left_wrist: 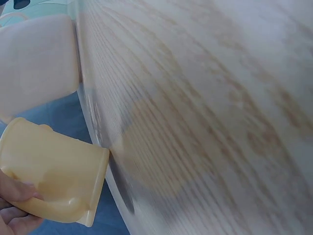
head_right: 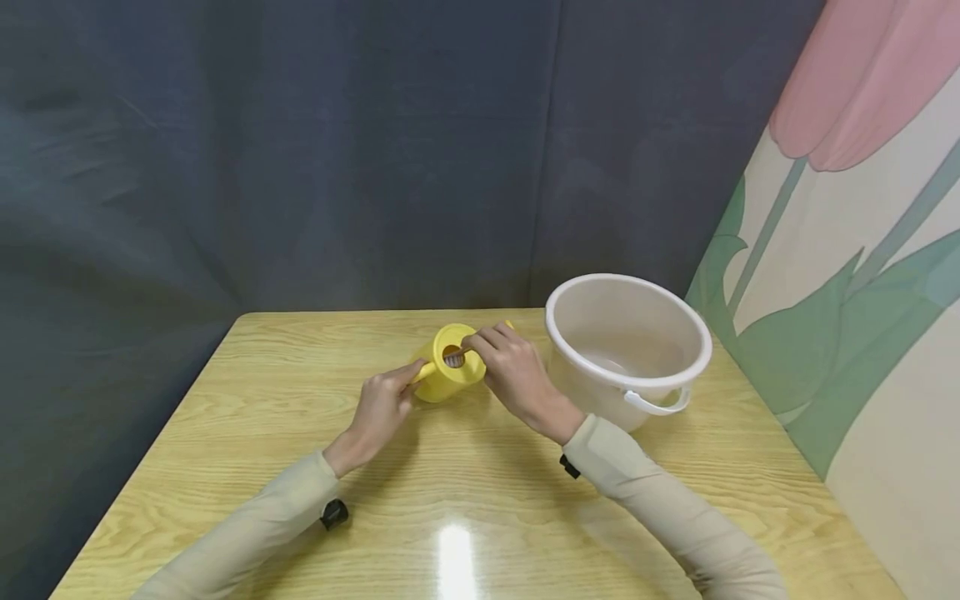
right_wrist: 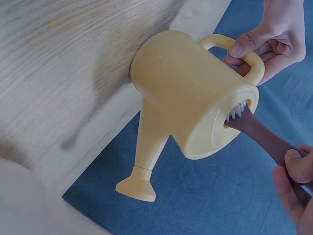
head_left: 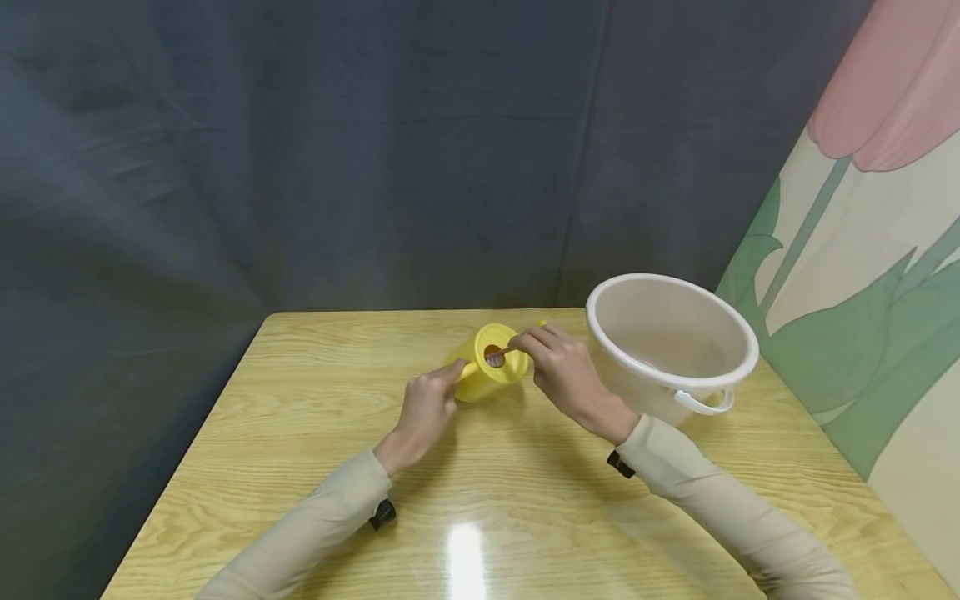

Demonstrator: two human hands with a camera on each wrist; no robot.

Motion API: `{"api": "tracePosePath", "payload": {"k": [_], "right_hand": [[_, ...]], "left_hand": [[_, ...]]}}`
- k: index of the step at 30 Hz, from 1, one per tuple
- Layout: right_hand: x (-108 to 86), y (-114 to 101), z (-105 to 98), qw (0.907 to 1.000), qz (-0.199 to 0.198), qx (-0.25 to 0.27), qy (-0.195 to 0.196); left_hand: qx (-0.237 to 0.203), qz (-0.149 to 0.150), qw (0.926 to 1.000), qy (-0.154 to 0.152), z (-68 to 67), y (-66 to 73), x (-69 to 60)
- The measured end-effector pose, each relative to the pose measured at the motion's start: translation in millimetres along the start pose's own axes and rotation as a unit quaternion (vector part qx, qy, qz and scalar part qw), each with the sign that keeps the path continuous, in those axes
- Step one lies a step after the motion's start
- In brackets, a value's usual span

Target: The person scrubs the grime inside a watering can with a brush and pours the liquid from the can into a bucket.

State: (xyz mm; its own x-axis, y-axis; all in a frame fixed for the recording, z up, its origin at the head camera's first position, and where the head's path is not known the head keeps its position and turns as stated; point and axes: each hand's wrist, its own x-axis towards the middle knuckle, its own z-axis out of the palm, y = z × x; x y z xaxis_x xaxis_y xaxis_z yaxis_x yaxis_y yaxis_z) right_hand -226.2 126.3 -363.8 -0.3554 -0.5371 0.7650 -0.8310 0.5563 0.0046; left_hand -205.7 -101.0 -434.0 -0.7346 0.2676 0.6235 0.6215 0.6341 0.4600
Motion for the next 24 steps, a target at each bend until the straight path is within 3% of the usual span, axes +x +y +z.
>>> {"api": "tracePosePath", "payload": {"k": [13,24], "right_hand": [[8.3,1.8,-9.7,0.9991,-0.003,-0.005,0.042],[7.1,2.6,-16.0,0.9991,-0.008,-0.002,0.042]], "left_hand": [[0.004,-0.003,1.0000,0.005,-0.9,-2.9,-1.1],[0.005,-0.006,1.0000,0.003,-2.4,-0.8,-1.1]]}}
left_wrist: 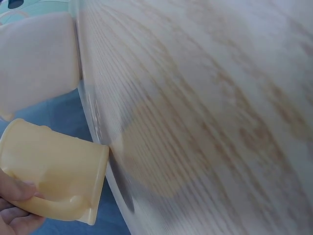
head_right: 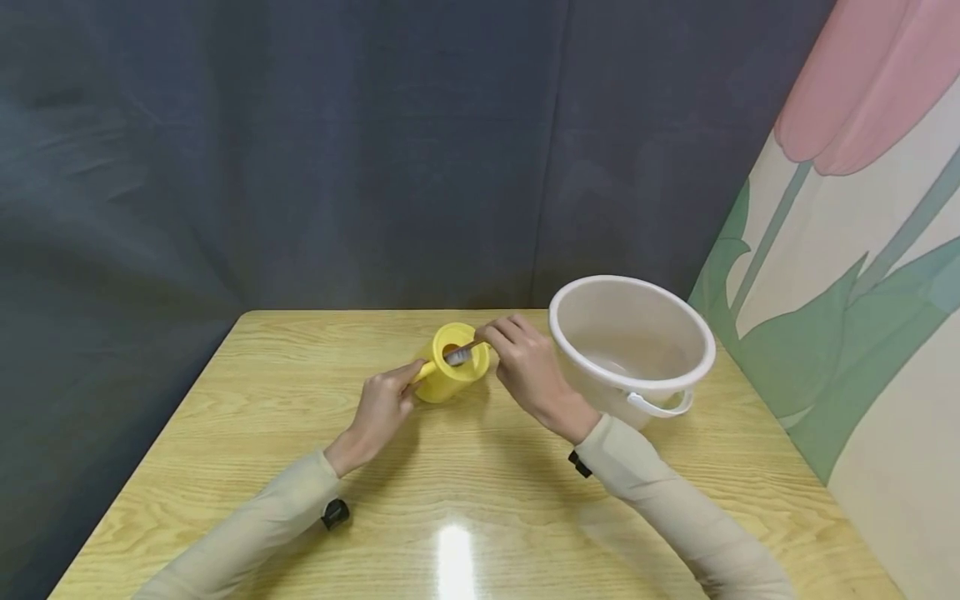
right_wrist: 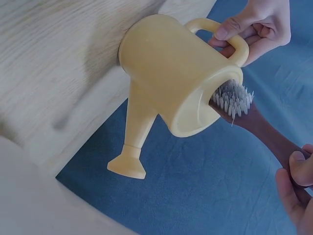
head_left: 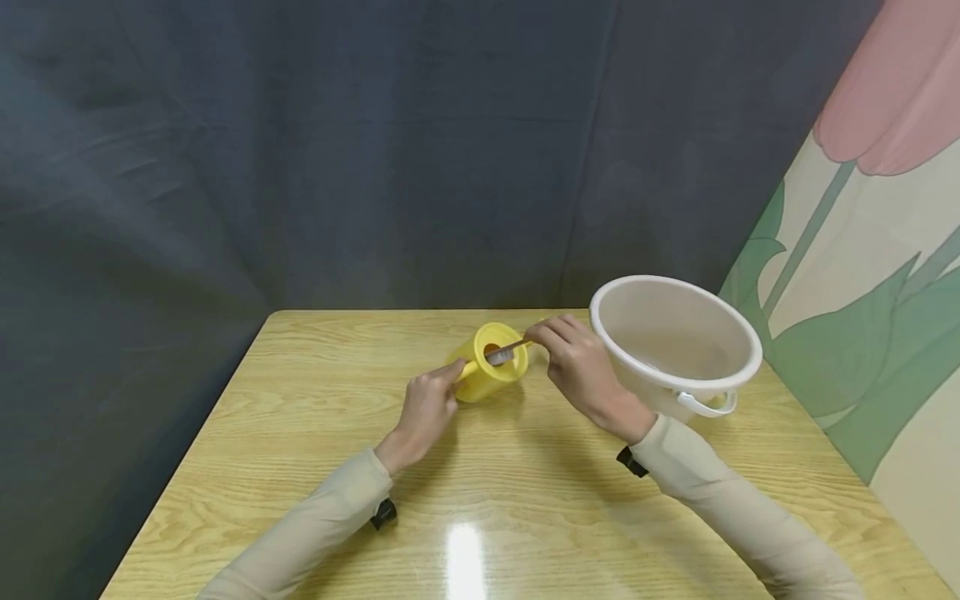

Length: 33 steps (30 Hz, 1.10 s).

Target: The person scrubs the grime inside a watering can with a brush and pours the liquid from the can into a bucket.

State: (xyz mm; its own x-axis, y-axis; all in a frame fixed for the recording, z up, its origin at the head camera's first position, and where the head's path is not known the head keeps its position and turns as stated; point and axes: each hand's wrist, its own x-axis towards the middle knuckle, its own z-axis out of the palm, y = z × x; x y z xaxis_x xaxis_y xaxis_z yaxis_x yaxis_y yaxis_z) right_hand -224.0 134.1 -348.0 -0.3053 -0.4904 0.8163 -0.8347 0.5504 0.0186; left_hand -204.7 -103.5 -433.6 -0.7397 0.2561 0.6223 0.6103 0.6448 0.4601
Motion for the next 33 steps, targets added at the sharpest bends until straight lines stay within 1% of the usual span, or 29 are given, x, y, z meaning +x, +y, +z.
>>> {"api": "tracePosePath", "payload": {"k": [6,10,15,19,23,29,33], "right_hand": [[-1.3,-0.4,-6.7,0.9999,0.006,-0.002,0.013],[-3.7,0.8,-10.2,0.9999,0.013,-0.005,0.010],[-6.8,2.5,-13.7,0.9997,0.023,0.000,0.005],[-6.6,2.3,-16.1,0.9992,0.034,0.004,-0.018],[-5.1,1.4,-19.2,0.9973,0.047,-0.002,-0.057],[-1.6,-2.0,-23.3,0.9919,0.065,-0.008,-0.109],[2.2,-3.3,-25.1,0.9887,0.083,-0.008,-0.125]], "left_hand": [[0.002,0.003,1.0000,0.000,0.9,-0.3,-0.1],[-0.002,0.007,1.0000,0.002,0.6,-0.7,-0.1],[-0.002,0.003,1.0000,0.000,0.0,-0.3,0.5],[-0.002,0.004,1.0000,0.000,-0.1,0.5,0.7],[0.002,0.008,1.0000,0.000,-0.4,1.3,0.7],[0.006,0.008,0.9999,0.003,-0.4,1.8,1.1],[0.010,0.010,0.9999,0.007,-0.3,1.7,1.8]]}}
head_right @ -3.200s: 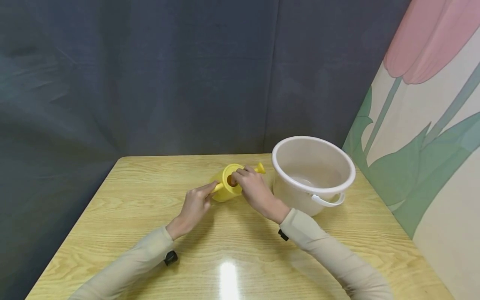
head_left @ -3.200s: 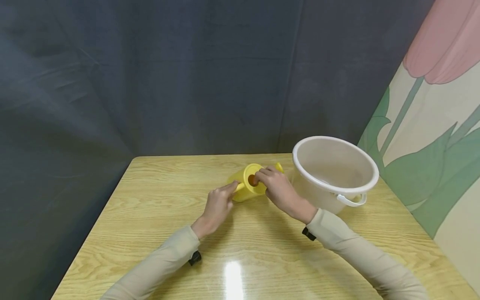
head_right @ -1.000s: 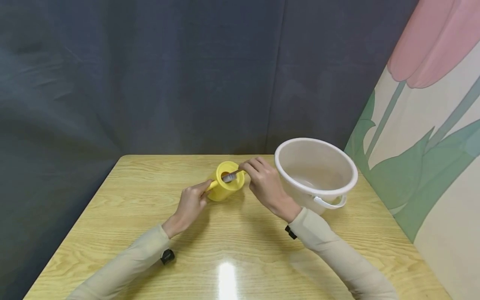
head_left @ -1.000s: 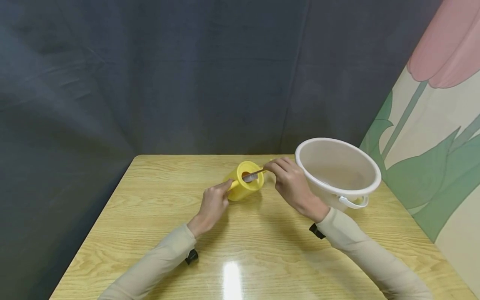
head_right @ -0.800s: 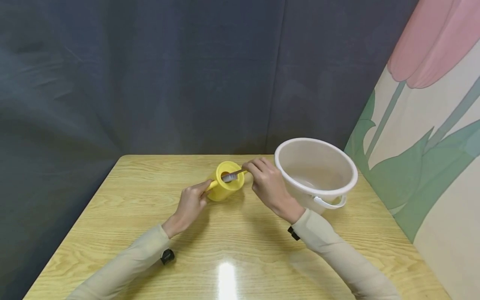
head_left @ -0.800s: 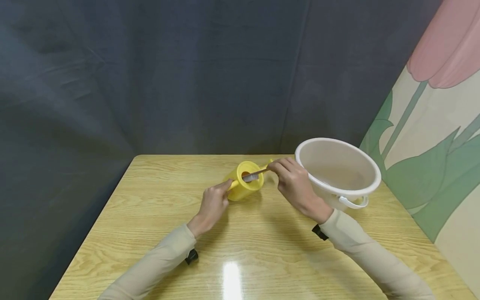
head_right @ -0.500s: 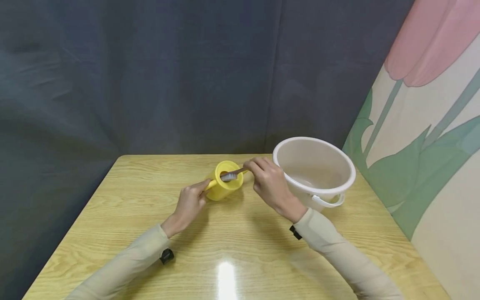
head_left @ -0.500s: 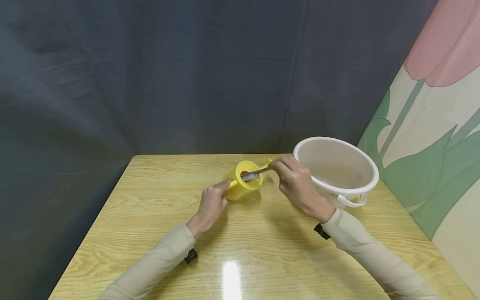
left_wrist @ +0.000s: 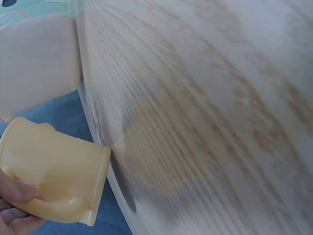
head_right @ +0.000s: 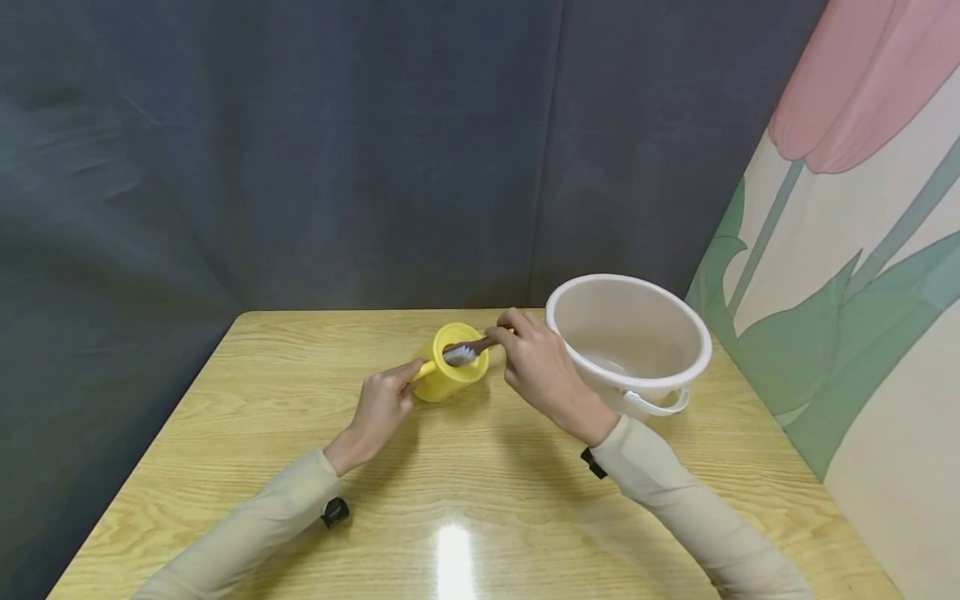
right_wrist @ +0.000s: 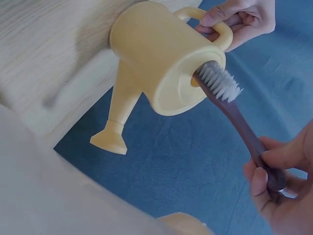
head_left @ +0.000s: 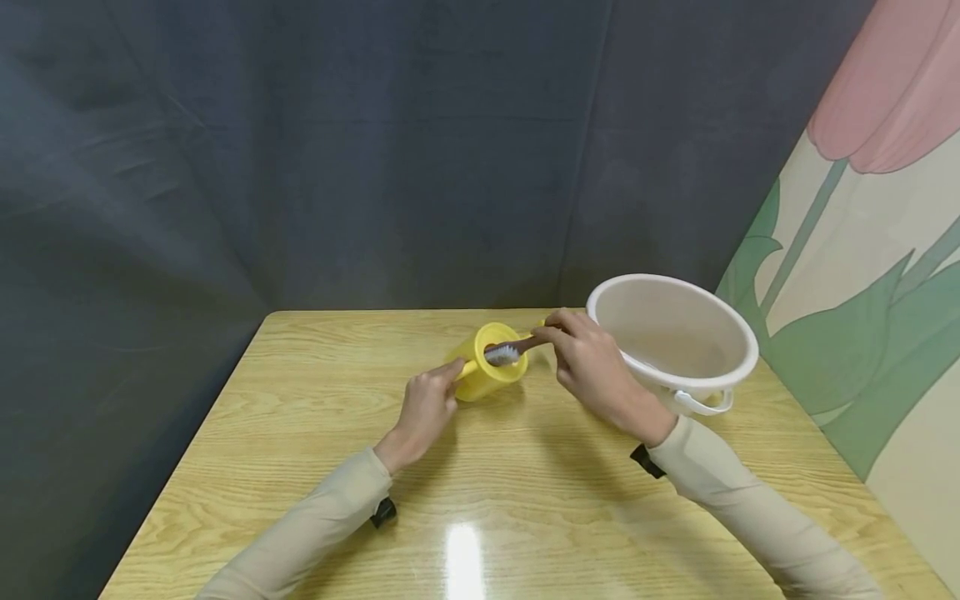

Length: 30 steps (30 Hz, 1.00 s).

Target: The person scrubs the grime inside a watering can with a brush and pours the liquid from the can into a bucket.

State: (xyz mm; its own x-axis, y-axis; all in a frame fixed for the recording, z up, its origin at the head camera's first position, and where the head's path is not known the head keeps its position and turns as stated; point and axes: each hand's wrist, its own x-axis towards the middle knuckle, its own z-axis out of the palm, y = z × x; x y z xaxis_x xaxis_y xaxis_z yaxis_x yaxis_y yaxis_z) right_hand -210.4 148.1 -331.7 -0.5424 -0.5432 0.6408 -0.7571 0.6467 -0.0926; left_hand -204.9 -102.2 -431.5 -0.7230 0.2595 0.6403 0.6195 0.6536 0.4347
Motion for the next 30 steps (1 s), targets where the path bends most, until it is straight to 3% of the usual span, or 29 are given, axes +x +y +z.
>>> {"api": "tracePosePath", "payload": {"k": [21,30], "right_hand": [[5.6,-10.0,2.7,0.9938,0.051,0.069,0.071],[4.4,-8.5,2.1,0.9906,0.072,0.090,0.074]], "left_hand": [[-0.005,0.003,1.0000,-0.005,0.5,-1.0,-0.7],[-0.004,0.006,1.0000,-0.002,0.1,-0.6,-0.9]]}}
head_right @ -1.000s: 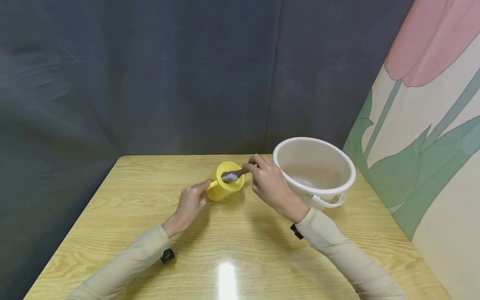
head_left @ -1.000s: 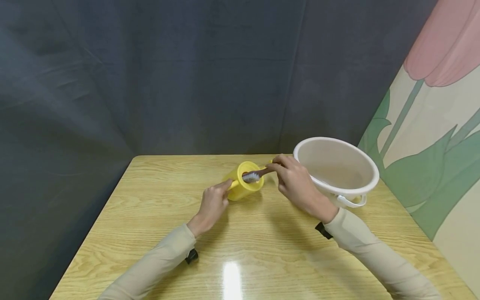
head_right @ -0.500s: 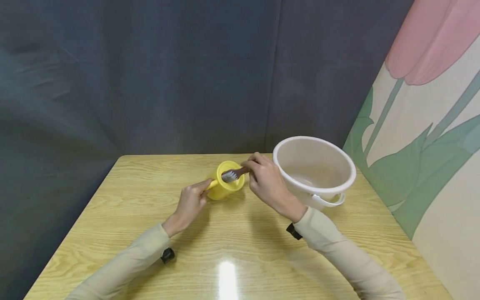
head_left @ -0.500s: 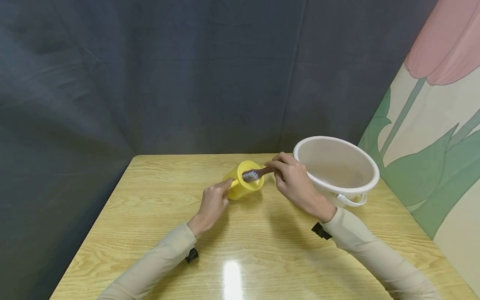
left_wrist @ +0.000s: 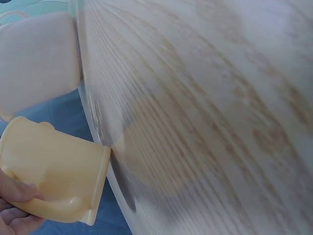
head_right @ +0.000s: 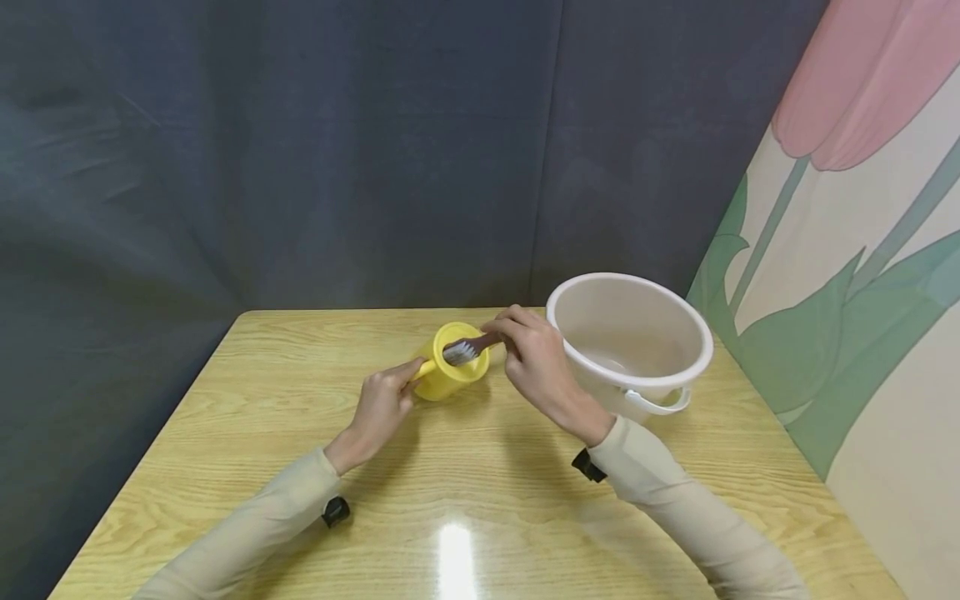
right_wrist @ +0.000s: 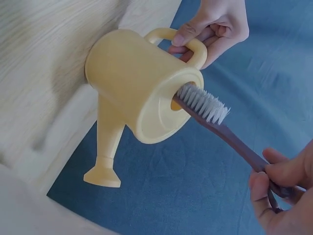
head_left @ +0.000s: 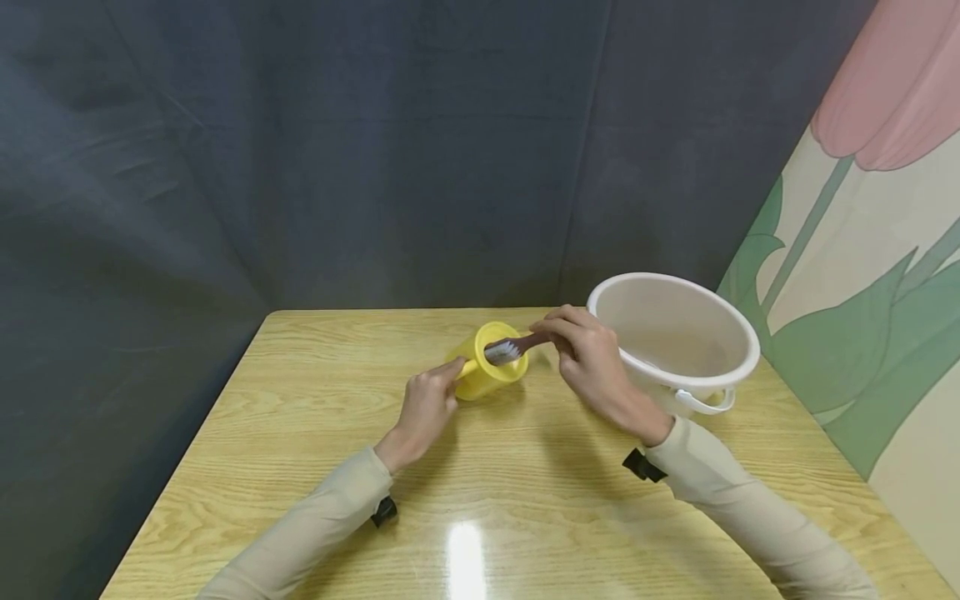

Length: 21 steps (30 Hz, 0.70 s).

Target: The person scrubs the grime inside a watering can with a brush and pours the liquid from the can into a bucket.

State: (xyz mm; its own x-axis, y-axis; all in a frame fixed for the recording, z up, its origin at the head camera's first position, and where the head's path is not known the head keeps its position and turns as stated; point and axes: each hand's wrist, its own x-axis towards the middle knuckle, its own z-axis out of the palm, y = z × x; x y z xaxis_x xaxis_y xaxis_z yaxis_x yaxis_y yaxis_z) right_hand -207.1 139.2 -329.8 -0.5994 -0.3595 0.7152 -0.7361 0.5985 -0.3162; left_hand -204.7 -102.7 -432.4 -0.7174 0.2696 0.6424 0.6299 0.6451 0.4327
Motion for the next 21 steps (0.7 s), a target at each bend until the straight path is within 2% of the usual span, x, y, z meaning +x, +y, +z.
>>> {"api": "tracePosePath", "payload": {"k": [9,13,15,21], "right_hand": [[1.4,-2.4,-3.5,0.9998,0.017,-0.004,0.000],[2.6,-3.0,-5.6,0.9994,0.025,-0.022,-0.012],[3.4,-2.2,-7.1,0.9987,0.010,-0.042,-0.026],[2.3,0.8,-9.9,0.9902,-0.077,-0.095,-0.067]], "left_hand": [[-0.003,-0.006,1.0000,-0.005,-1.1,0.1,-0.8],[-0.004,-0.008,0.9999,-0.005,-1.6,-0.4,-0.7],[-0.004,-0.006,1.0000,-0.004,-1.4,-0.3,-0.5],[0.001,-0.004,1.0000,-0.003,-1.1,0.1,-0.7]]}}
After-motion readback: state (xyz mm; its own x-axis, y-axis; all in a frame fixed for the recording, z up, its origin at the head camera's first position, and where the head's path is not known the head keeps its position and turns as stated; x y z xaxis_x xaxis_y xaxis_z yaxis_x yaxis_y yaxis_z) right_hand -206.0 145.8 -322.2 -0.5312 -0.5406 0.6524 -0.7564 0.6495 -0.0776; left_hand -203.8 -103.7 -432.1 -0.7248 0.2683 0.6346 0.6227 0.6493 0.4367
